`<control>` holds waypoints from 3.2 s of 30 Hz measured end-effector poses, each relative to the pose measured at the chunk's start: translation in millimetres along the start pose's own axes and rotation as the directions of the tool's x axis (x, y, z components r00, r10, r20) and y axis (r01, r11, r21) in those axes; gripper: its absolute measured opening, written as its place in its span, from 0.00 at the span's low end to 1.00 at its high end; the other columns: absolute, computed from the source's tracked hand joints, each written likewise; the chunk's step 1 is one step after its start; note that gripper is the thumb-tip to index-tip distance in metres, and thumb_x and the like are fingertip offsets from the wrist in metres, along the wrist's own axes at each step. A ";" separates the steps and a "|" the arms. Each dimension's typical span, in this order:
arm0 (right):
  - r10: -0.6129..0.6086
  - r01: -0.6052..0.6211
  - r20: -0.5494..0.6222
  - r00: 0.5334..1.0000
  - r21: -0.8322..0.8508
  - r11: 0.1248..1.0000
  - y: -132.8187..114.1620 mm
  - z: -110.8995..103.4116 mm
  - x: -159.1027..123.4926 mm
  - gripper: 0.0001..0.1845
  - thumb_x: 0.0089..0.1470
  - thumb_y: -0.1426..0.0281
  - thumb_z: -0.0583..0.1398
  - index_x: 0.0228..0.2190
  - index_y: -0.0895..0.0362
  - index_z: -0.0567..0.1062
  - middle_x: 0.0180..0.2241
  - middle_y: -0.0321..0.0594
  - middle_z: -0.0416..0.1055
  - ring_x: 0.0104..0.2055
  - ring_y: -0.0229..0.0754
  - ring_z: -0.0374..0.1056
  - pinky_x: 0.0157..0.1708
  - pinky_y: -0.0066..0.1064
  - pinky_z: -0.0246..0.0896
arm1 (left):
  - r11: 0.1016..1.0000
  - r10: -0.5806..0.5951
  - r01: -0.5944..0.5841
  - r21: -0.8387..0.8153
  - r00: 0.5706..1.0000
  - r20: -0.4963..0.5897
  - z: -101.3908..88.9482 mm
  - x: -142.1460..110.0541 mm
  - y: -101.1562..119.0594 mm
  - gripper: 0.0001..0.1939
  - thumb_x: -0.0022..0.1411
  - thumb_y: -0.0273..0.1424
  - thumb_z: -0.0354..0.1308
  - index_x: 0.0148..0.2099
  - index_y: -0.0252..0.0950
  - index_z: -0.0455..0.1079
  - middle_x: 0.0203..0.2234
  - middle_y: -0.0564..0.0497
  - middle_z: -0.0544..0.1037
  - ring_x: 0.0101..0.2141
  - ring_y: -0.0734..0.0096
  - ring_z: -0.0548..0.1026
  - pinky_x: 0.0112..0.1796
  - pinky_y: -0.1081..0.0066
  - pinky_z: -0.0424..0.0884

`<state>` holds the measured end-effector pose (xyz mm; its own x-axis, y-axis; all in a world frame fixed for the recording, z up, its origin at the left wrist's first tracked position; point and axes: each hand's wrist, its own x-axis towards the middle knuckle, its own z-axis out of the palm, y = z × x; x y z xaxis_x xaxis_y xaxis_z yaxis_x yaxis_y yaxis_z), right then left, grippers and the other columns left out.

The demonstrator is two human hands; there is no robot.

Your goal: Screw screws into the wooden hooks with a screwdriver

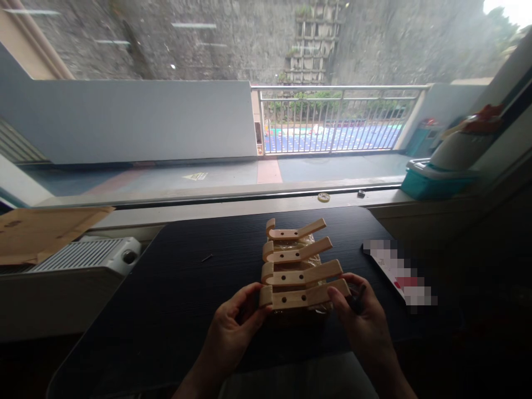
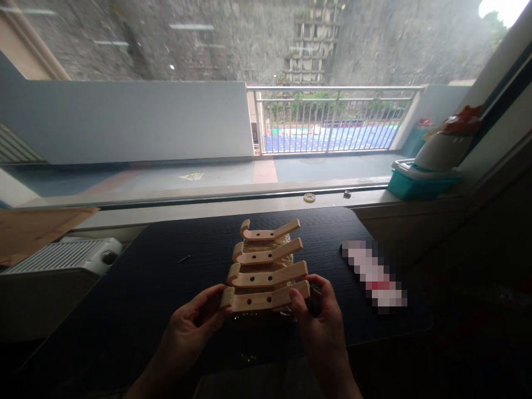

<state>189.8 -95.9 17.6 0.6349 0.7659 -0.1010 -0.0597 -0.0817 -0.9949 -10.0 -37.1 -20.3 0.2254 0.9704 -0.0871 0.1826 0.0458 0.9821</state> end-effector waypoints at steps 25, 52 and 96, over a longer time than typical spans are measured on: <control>-0.037 0.040 0.016 0.999 -0.180 0.983 1.1 -17.7 -6.4 0.29 0.42 0.53 0.62 0.45 0.55 0.70 0.32 0.41 0.73 0.41 0.49 0.69 0.35 0.34 0.65 | 0.994 0.040 -0.028 0.104 0.993 -0.113 2.8 -9.5 16.4 0.22 0.46 0.40 0.65 0.44 0.36 0.72 0.20 0.58 0.59 0.23 0.77 0.59 0.24 0.78 0.60; -0.073 0.085 0.080 0.994 -0.149 0.985 0.4 -14.9 -4.4 0.32 0.45 0.52 0.60 0.48 0.56 0.66 0.32 0.41 0.74 0.36 0.47 0.71 0.32 0.34 0.66 | 0.990 0.107 -0.094 0.100 0.985 -0.132 5.6 -6.6 19.6 0.25 0.46 0.38 0.65 0.47 0.37 0.70 0.18 0.61 0.54 0.20 0.80 0.54 0.22 0.79 0.56; -0.185 0.739 0.818 0.545 -0.365 0.566 -48.9 20.7 36.3 0.10 0.45 0.73 0.58 0.31 0.53 0.77 0.29 0.34 0.75 0.31 0.39 0.68 0.30 0.26 0.57 | 0.968 0.233 -0.229 0.100 0.972 -0.021 -6.2 -4.5 34.6 0.24 0.52 0.34 0.60 0.52 0.37 0.64 0.50 0.46 0.70 0.53 0.57 0.66 0.54 0.59 0.58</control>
<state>199.9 -51.0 62.5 -0.2726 0.9541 0.1239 0.7165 0.2873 -0.6357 -10.7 -38.4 15.1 0.2412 0.9592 0.1473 0.2211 -0.2021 0.9541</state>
